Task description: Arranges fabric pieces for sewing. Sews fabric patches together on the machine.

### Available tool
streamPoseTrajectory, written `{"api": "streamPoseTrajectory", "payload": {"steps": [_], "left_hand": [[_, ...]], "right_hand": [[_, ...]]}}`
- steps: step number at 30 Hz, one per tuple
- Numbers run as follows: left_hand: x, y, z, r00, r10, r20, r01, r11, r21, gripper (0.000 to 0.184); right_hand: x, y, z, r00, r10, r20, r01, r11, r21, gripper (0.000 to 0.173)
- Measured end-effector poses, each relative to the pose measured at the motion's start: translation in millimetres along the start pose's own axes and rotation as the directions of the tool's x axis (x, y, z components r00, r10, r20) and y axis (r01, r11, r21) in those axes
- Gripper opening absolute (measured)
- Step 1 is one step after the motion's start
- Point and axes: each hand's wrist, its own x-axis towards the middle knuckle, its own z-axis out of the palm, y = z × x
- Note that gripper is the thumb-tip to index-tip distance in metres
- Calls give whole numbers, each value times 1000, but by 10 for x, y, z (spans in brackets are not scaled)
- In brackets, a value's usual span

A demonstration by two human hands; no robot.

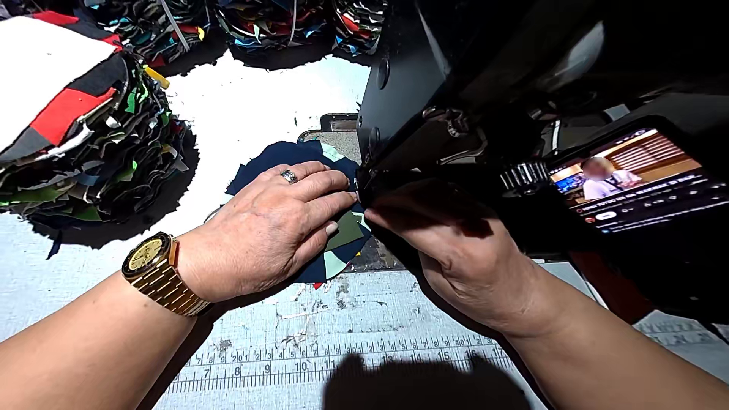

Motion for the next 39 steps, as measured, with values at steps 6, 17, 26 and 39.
{"api": "streamPoseTrajectory", "payload": {"steps": [6,17,26,39], "left_hand": [[-34,-57,-87,984,178,-30,-180,976,-126,36],[-14,-74,-59,991,133,-8,-134,988,-71,39],[-4,-33,-56,995,95,7,-95,993,-64,41],[18,66,28,999,-44,-6,44,998,41,48]], "right_hand": [[-23,-36,-1,996,-49,69,42,995,94,28],[-13,-5,23,1000,-2,14,2,999,38,27],[-1,-42,47,997,38,64,-38,999,3,29],[-7,7,29,993,113,28,-110,989,-97,34]]}}
